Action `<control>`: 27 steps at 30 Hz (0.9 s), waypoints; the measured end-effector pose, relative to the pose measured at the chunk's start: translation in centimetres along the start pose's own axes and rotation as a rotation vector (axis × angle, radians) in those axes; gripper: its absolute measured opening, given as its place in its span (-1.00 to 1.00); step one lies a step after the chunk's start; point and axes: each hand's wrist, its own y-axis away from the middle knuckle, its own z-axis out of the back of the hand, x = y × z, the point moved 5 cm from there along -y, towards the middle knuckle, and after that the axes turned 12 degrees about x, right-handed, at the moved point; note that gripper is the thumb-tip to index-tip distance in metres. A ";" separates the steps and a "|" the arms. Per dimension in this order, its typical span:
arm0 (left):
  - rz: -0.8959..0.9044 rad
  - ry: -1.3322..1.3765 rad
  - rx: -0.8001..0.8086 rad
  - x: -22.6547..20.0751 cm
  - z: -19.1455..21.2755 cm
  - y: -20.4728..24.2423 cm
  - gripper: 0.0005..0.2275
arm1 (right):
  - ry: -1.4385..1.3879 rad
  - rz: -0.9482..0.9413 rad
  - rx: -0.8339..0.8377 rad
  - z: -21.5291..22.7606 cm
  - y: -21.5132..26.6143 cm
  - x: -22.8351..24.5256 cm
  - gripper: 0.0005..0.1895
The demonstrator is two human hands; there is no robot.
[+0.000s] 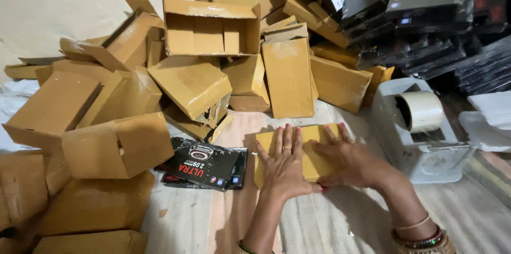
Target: The person places a smartwatch box into a small cardboard box, adds white foam padding, closes the flaps, and seals the box with clear packing tape. The process is repeated for multiple smartwatch boxes.
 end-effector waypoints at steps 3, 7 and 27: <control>-0.012 -0.010 -0.025 -0.4 0.1 0.6 0.24 | -0.025 0.111 -0.159 -1.8 0.1 0.0 0.00; -0.077 -0.079 -0.142 -1.2 -1.0 1.7 0.03 | -0.016 0.095 -0.200 -4.0 -0.7 -0.9 -0.04; 0.072 0.271 -0.923 2.9 0.8 7.3 -0.36 | -1.336 0.238 -0.497 -3.2 1.3 -3.6 -0.37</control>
